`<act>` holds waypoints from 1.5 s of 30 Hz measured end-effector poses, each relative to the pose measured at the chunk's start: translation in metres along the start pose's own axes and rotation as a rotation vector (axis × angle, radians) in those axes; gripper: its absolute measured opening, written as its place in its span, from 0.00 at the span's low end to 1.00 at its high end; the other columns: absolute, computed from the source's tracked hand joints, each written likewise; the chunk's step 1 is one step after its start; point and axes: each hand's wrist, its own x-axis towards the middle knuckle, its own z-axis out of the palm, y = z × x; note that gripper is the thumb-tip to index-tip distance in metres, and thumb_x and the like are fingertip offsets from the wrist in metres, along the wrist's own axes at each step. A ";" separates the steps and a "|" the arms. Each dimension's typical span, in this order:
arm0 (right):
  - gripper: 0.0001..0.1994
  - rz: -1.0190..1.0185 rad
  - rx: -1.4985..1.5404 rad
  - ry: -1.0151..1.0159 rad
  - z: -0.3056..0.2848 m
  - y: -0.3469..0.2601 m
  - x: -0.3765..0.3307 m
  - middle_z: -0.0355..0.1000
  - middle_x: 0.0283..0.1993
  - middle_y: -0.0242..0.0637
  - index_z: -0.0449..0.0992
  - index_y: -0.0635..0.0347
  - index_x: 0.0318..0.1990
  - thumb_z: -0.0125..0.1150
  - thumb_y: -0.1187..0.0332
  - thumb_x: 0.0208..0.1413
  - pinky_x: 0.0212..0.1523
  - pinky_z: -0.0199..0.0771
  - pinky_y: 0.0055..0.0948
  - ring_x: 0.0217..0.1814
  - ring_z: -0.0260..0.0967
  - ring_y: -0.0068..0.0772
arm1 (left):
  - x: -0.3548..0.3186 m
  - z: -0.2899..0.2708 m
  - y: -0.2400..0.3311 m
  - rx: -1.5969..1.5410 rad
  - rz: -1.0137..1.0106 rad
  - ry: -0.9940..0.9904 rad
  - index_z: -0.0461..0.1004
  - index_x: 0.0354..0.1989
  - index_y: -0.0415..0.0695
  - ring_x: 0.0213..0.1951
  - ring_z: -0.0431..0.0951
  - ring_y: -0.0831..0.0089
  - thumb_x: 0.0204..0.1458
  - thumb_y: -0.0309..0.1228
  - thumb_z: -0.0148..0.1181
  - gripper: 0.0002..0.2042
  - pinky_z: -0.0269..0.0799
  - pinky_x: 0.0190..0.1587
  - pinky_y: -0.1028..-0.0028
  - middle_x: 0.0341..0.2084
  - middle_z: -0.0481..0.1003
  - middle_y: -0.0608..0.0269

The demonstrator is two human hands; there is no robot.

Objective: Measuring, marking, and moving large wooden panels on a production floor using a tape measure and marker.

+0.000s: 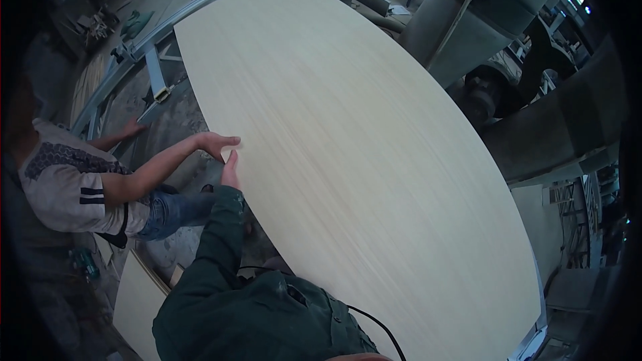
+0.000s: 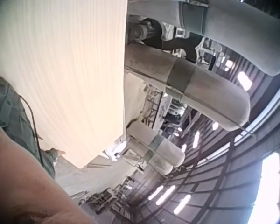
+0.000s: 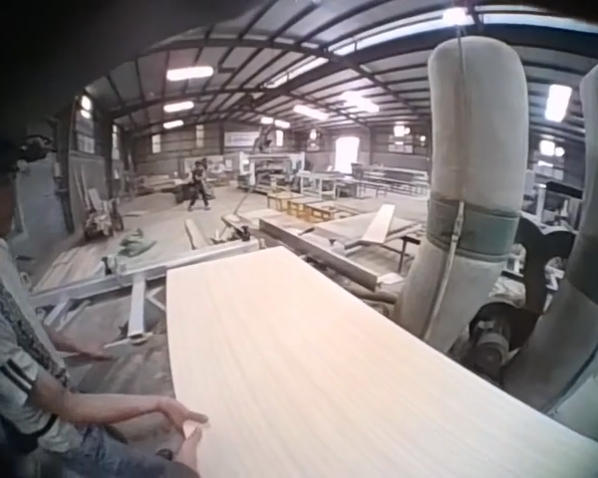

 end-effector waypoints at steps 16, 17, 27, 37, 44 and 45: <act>0.35 -0.011 0.427 0.051 -0.053 -0.001 0.015 0.53 0.72 0.42 0.57 0.55 0.69 0.40 0.41 0.62 0.72 0.40 0.49 0.74 0.47 0.47 | 0.034 0.032 -0.011 0.001 0.015 -0.002 0.67 0.59 0.38 0.55 0.72 0.60 0.62 0.46 0.50 0.25 0.67 0.59 0.65 0.54 0.73 0.56; 0.35 -0.015 0.447 0.052 -0.054 -0.003 0.014 0.54 0.72 0.42 0.58 0.56 0.69 0.41 0.41 0.62 0.72 0.40 0.49 0.74 0.47 0.47 | 0.036 0.032 -0.012 -0.003 0.018 -0.014 0.67 0.59 0.38 0.55 0.72 0.60 0.62 0.46 0.50 0.25 0.67 0.58 0.65 0.54 0.72 0.56; 0.35 -0.036 0.717 0.143 -0.109 -0.006 0.028 0.55 0.71 0.42 0.58 0.56 0.69 0.42 0.41 0.62 0.71 0.43 0.48 0.73 0.49 0.47 | 0.064 0.042 -0.044 0.013 0.122 0.029 0.65 0.61 0.39 0.55 0.73 0.62 0.62 0.46 0.50 0.25 0.67 0.59 0.65 0.54 0.72 0.57; 0.35 -0.068 0.949 0.195 -0.137 -0.006 0.046 0.56 0.70 0.42 0.58 0.56 0.68 0.44 0.42 0.61 0.69 0.46 0.47 0.72 0.50 0.46 | 0.077 0.055 -0.060 0.046 0.113 0.066 0.65 0.61 0.38 0.57 0.71 0.63 0.62 0.47 0.52 0.27 0.65 0.60 0.67 0.55 0.71 0.57; 0.35 -0.090 1.089 0.229 -0.157 -0.002 0.054 0.57 0.70 0.42 0.59 0.56 0.68 0.45 0.42 0.61 0.69 0.47 0.47 0.71 0.52 0.46 | 0.090 0.059 -0.071 0.047 0.138 0.060 0.65 0.61 0.38 0.57 0.71 0.63 0.62 0.48 0.51 0.27 0.65 0.60 0.67 0.55 0.71 0.57; 0.35 -0.095 1.108 0.233 -0.160 -0.002 0.054 0.57 0.70 0.42 0.59 0.56 0.68 0.45 0.42 0.61 0.69 0.48 0.47 0.71 0.52 0.46 | 0.091 0.058 -0.072 0.048 0.138 0.061 0.65 0.61 0.38 0.57 0.71 0.63 0.62 0.48 0.51 0.27 0.65 0.60 0.67 0.55 0.71 0.57</act>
